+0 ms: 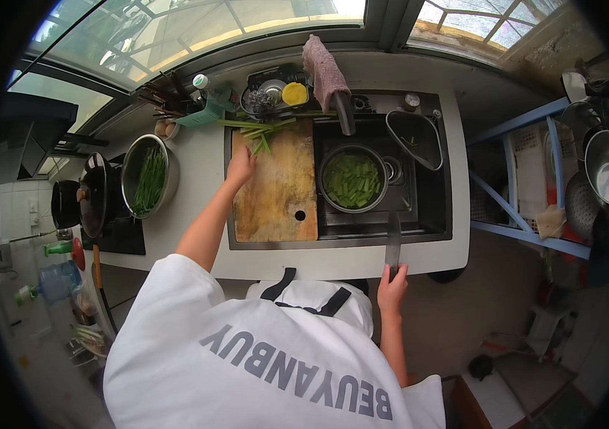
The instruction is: The person chops green vegetables on a wooden cutting board using a knife, then transfers the pieces into a metal colander in the sink. The person rinses the vegetables under running water and places the colander on the counter.
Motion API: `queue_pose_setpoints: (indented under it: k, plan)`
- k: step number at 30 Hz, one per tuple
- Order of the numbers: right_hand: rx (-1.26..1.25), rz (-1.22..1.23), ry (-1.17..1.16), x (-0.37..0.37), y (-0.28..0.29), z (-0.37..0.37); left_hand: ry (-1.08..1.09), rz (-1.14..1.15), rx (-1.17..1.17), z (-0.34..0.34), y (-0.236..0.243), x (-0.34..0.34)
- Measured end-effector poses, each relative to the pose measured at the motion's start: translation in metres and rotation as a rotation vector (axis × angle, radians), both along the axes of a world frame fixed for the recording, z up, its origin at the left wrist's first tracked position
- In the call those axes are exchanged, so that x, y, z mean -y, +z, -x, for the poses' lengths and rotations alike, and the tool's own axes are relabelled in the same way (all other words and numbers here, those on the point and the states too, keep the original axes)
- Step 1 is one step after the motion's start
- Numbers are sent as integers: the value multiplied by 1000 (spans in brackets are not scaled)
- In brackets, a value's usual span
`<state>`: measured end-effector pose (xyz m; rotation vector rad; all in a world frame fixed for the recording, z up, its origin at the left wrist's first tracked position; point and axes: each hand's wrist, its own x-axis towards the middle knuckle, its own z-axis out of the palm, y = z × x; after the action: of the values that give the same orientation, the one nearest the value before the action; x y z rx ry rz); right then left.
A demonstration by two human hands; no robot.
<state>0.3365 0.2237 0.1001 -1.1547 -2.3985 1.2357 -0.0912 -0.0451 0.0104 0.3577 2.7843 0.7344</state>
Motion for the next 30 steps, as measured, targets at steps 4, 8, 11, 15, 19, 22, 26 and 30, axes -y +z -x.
queue_pose_setpoints:
  k: [4, 8, 11, 15, 19, 22, 26, 30]
  plan:
    - [90, 37, 67, 2, 6, 18, 268, -344, 559, -38, 46, 45]
    - [72, 59, 124, 13, 6, 32, 389, -706, 777, -105, 104, 81]
    - [10, 81, 146, 28, 2, 44, 421, -616, 630, -135, 95, 78]
    - [-32, 142, 266, 57, 14, 75, 116, -225, -9, -146, 42, 66]
    - [-12, 179, 414, 90, 23, 113, 41, -193, -99, -154, 37, 44]
    - [38, 138, 514, 111, 21, 136, 56, -208, -150, -158, 33, 43]
    - [96, 7, 642, 131, 14, 159, 101, -265, -163, -164, 26, 48]
    - [194, -88, 739, 143, 17, 171, 133, -309, -213, -166, 20, 46]
